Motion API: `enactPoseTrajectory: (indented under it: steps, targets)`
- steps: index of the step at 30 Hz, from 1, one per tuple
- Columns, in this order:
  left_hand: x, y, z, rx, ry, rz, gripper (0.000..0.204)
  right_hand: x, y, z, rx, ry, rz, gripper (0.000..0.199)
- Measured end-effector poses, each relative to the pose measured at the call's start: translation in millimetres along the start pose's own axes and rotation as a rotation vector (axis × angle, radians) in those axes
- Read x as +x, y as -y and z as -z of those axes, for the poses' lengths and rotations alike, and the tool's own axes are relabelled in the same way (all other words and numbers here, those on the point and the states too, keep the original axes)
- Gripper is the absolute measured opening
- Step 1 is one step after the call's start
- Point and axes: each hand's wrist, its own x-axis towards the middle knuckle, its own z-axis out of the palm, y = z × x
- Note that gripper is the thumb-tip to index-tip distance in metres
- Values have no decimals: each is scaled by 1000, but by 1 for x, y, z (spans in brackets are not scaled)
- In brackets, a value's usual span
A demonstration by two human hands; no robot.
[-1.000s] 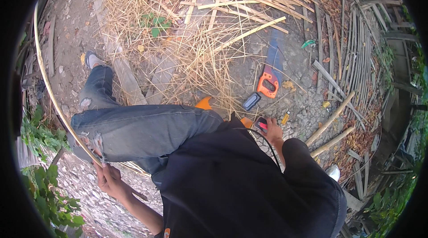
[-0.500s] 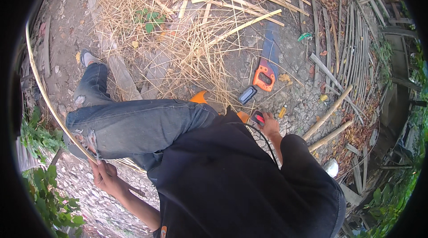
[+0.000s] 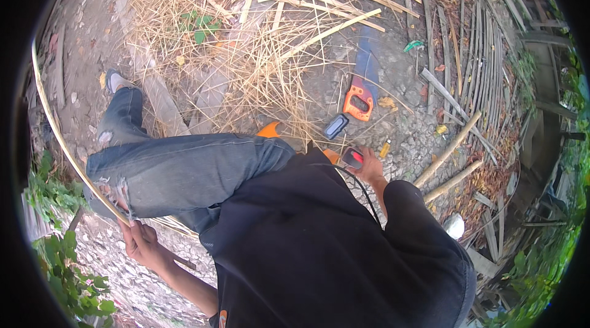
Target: The person sits on the ground and uses a red knife to shave the surface of a long bamboo stick. They hold the stick with one hand and scrape the blade along its length to remove the outer layer, occasionally rotating the stick to work on different sides.
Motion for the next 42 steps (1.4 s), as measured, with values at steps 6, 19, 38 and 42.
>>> enactPoseTrajectory:
  steps: [6,19,38,42]
  targets:
    - [2,4,5,-14,18,13,44,-4,-21,2,-44,11,-18,88]
    - [3,2,9,30,46,14,44,6,-25,-14,66,-164,-162,57]
    - [1,-2,7,78,76,-7,42,36,-2,1,218,-120,-136,62]
    - [-1,-4,2,55,34,2,42,27,-1,11,309,-128,-129,57]
